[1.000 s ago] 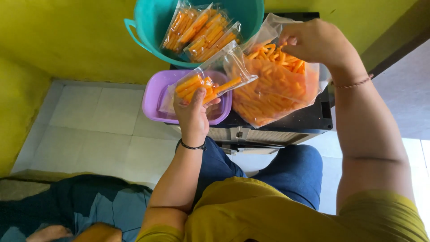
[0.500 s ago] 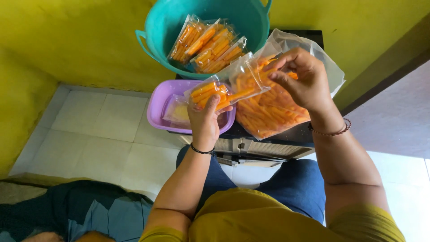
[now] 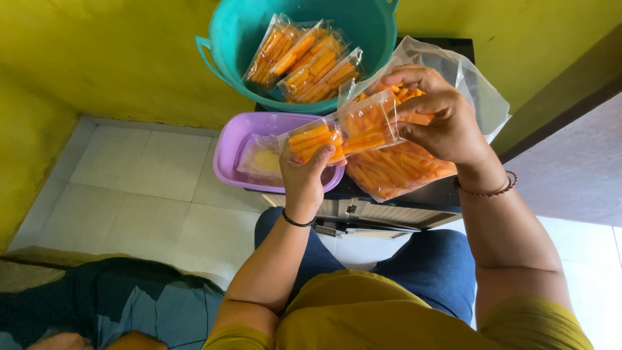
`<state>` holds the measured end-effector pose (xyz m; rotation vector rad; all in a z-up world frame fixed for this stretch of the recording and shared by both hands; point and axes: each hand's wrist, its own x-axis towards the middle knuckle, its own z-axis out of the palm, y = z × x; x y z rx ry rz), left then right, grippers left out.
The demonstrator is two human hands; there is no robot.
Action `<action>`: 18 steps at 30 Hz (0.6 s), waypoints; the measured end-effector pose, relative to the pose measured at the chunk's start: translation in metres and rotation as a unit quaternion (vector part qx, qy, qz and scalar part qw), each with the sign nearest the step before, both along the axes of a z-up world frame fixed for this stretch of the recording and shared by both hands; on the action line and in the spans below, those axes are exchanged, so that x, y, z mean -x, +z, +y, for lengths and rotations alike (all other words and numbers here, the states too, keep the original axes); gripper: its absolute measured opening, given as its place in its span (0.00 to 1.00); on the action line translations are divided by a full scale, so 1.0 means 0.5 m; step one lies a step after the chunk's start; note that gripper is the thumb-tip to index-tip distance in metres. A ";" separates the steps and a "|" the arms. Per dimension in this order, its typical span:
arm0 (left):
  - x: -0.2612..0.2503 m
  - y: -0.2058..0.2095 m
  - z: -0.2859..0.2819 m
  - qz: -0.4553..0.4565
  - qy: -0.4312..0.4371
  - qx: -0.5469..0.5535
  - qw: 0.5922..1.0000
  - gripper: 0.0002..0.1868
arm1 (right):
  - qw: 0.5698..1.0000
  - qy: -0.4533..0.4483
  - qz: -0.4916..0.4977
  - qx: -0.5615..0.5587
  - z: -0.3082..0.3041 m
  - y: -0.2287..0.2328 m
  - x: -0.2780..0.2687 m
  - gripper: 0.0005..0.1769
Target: Packaging orange stick snacks into small plastic bags
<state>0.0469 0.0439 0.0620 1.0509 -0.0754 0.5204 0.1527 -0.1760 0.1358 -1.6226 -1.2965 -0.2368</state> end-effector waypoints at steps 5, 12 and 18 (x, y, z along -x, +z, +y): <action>0.012 0.002 0.002 0.022 -0.001 -0.018 1.000 0.26 | 0.997 0.001 -0.060 0.054 0.004 0.034 0.016 0.07; 0.029 -0.007 0.027 -0.029 -0.016 0.025 0.999 0.19 | 0.990 -0.047 -0.057 0.118 -0.063 0.109 0.022 0.13; 0.043 -0.041 0.061 0.003 0.029 0.043 0.999 0.24 | 0.847 -0.294 0.018 0.442 -0.062 0.060 -0.089 0.15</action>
